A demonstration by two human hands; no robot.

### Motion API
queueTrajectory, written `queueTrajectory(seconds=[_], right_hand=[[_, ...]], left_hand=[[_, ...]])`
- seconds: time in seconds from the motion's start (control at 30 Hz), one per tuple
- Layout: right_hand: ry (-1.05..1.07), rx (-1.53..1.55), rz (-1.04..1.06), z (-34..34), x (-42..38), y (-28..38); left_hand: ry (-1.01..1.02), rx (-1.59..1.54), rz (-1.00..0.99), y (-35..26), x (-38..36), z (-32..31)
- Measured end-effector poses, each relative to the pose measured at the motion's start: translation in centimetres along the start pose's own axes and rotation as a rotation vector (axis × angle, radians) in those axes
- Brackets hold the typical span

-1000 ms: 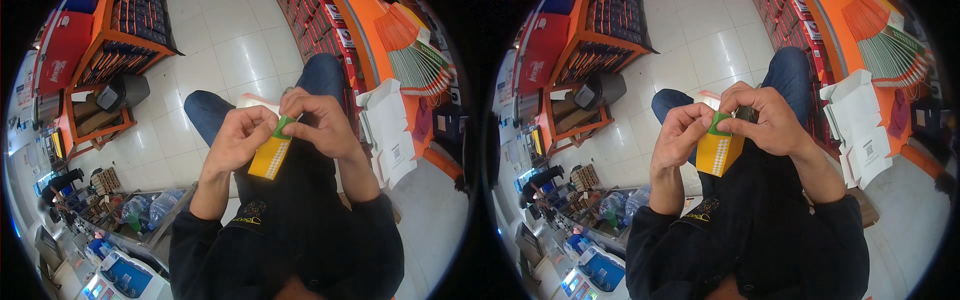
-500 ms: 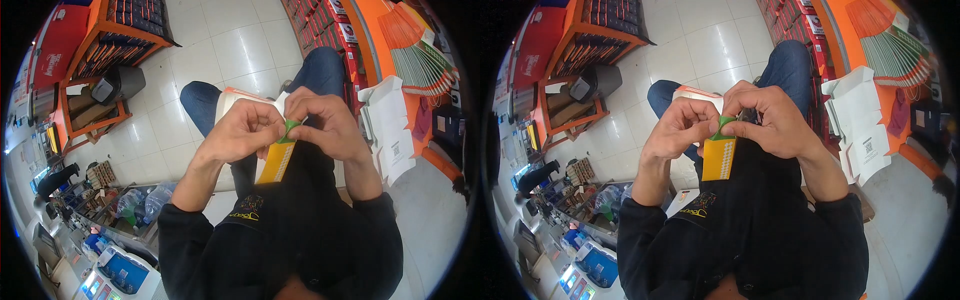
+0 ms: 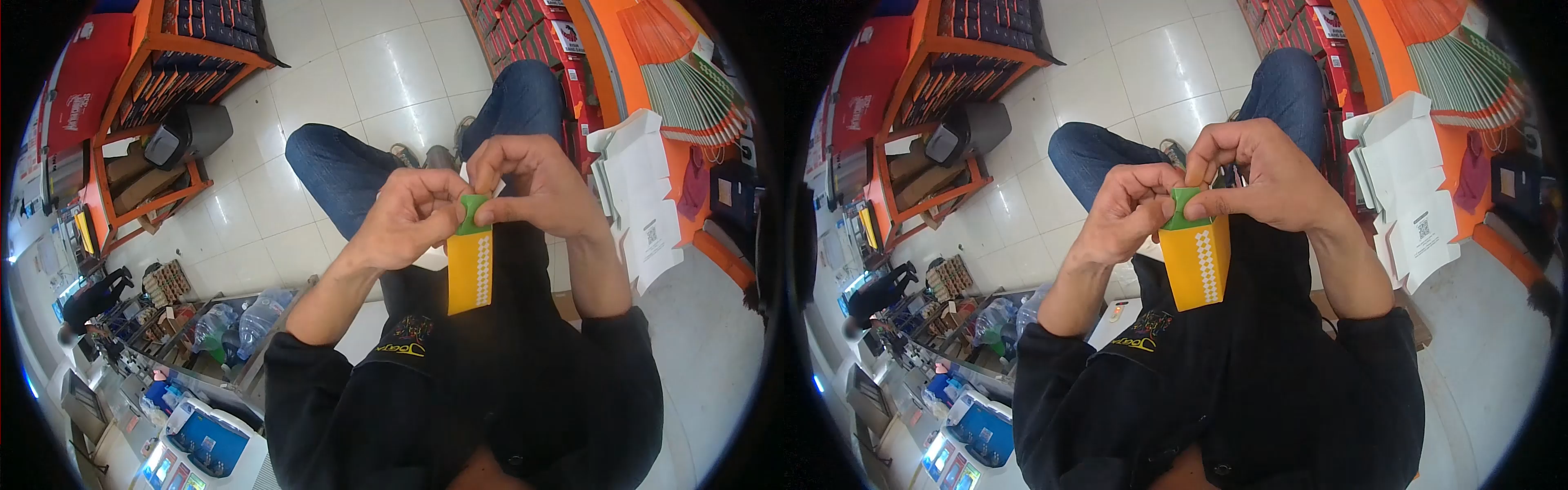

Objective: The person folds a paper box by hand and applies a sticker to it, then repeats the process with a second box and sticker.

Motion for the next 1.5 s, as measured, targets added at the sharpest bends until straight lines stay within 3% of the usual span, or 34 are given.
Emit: queueTrajectory(seconds=[0.27,0.33,0.47,0.53,0.77,0.83,0.87,0.93,1.07,1.5], right_hand=[[0.064,0.014,0.028,-0.2,0.1,-0.4],[0.022,0.057,-0.119,0.2,-0.1,-1.1],[-0.05,-0.072,-0.147,0.7,-0.7,-1.5],[-0.164,-0.258,-0.011,1.1,-1.1,-0.8],[-0.345,-0.284,0.004,0.6,-1.4,-0.2],[-0.381,-0.482,0.267,-0.1,-1.9,2.0],[-0.38,-0.483,0.267,-0.4,-1.9,2.2],[-0.51,-0.74,0.488,-1.4,-3.1,4.7],[-0.574,-0.975,0.729,-2.7,-4.8,5.4],[-0.596,-1.076,0.793,-3.4,-5.8,6.2]], left_hand=[[-0.071,-0.147,-0.093,2.7,-0.3,-0.3],[-0.244,0.016,-0.155,1.4,-0.5,0.2],[-0.304,0.308,-0.18,0.3,-0.9,1.1],[-0.31,0.606,-0.378,-2.4,-0.9,0.4],[-0.412,0.931,-0.7,-4.6,-1.4,-0.4],[-0.39,1.096,-0.929,-5.5,-2.2,-1.3],[-0.357,1.13,-0.935,-5.8,-2.5,-1.6],[-0.368,1.13,-0.992,-6.1,-2.8,-1.7],[-0.417,1.101,-1.095,-6.7,-3.6,-1.9],[-0.444,1.185,-1.195,-7.1,-4.2,-2.7]])
Point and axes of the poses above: each hand's wrist, its own x-axis towards the middle knuckle, its own z-axis out of the back of the hand, y = z × x, the point moved 8 cm from there along x, towards the middle knuckle, and after that the axes turned 5 degrees about -z, right-handed, at the moved point
